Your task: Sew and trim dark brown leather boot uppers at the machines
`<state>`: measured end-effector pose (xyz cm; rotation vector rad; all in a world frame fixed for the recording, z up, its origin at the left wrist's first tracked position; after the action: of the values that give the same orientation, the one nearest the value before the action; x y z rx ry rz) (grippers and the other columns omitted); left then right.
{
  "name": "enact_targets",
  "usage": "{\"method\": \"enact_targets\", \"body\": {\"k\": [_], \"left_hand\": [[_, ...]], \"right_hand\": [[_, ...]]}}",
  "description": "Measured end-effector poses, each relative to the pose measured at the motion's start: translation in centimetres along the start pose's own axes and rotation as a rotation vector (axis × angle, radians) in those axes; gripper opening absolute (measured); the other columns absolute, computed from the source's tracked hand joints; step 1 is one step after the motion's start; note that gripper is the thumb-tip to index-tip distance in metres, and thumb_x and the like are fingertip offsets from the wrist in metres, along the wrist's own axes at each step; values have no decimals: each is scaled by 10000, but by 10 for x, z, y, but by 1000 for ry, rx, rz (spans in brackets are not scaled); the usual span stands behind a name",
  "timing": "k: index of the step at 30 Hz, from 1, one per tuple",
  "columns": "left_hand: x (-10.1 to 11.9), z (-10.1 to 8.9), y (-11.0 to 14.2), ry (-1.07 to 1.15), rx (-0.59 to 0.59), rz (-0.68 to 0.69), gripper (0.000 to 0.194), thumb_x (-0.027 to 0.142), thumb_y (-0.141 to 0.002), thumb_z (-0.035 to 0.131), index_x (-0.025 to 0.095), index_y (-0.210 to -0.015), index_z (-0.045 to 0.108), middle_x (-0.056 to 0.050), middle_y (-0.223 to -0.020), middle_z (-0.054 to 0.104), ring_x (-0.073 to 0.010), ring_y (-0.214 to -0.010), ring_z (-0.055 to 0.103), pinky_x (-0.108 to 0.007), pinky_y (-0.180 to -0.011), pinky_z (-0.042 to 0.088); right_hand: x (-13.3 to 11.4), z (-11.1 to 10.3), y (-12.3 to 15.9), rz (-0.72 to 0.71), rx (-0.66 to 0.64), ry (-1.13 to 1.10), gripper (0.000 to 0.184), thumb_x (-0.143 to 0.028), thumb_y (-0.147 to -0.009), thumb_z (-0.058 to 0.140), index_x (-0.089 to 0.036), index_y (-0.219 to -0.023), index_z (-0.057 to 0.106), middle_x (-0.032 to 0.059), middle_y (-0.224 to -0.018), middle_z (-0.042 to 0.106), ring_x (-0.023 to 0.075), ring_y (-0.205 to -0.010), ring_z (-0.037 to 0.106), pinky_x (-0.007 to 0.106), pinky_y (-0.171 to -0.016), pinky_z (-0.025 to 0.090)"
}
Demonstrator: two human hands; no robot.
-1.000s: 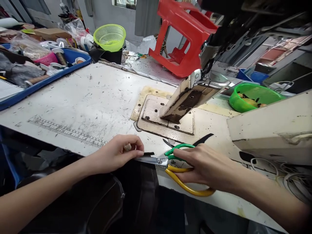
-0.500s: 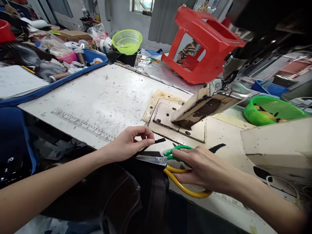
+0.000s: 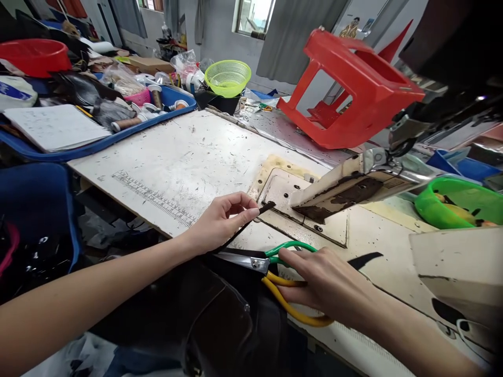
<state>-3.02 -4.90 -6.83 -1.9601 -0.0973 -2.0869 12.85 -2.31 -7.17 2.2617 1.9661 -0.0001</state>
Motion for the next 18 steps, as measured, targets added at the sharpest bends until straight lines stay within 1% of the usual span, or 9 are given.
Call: {"method": "enact_targets", "body": {"k": [4, 9, 11, 14, 18], "left_hand": [[2, -6, -1, 39, 66, 10, 257, 416, -895, 679, 173, -871, 600, 65, -686, 459, -54, -527, 332, -209, -504, 302], [5, -11, -1, 71, 102, 31, 261, 423, -889, 690, 180, -860, 597, 68, -683, 448, -54, -532, 320, -209, -500, 297], [4, -13, 0, 72, 111, 38, 247, 412, -896, 685, 182, -865, 599, 67, -682, 443, -56, -540, 328, -208, -505, 301], [4, -14, 0, 67, 116, 47, 233, 400, -901, 685, 181, -872, 608, 72, -668, 428, -54, -527, 317, -210, -512, 304], [4, -14, 0, 73, 110, 60, 231, 398, -905, 683, 178, -881, 615, 77, -658, 417, -53, -527, 318, -209, -534, 321]], "right_hand": [[-3, 2, -3, 14, -21, 6, 373, -406, -921, 683, -249, -815, 362, -64, -643, 486, 144, -488, 473, 272, -495, 189], [-5, 3, -5, 50, -105, -25, 400, -360, -927, 669, -255, -779, 312, -70, -638, 468, 125, -483, 384, 275, -489, 198], [-3, 4, -3, 71, -127, -40, 370, -340, -931, 651, -252, -779, 326, -66, -644, 486, 129, -498, 406, 276, -496, 205], [-1, 5, 0, 101, -137, -38, 293, -370, -924, 639, -247, -832, 390, -51, -674, 540, 152, -548, 490, 281, -514, 214], [-2, 6, 2, 112, -164, -28, 288, -416, -942, 611, -245, -843, 402, -41, -689, 562, 159, -559, 516, 283, -517, 214]]}}
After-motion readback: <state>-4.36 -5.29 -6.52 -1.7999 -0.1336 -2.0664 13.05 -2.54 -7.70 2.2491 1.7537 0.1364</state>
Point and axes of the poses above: each hand's wrist, its own y-axis away from the middle knuckle, its own z-axis out of the palm, x = y × z, the point moved 9 cm from there along -y, towards the middle knuckle
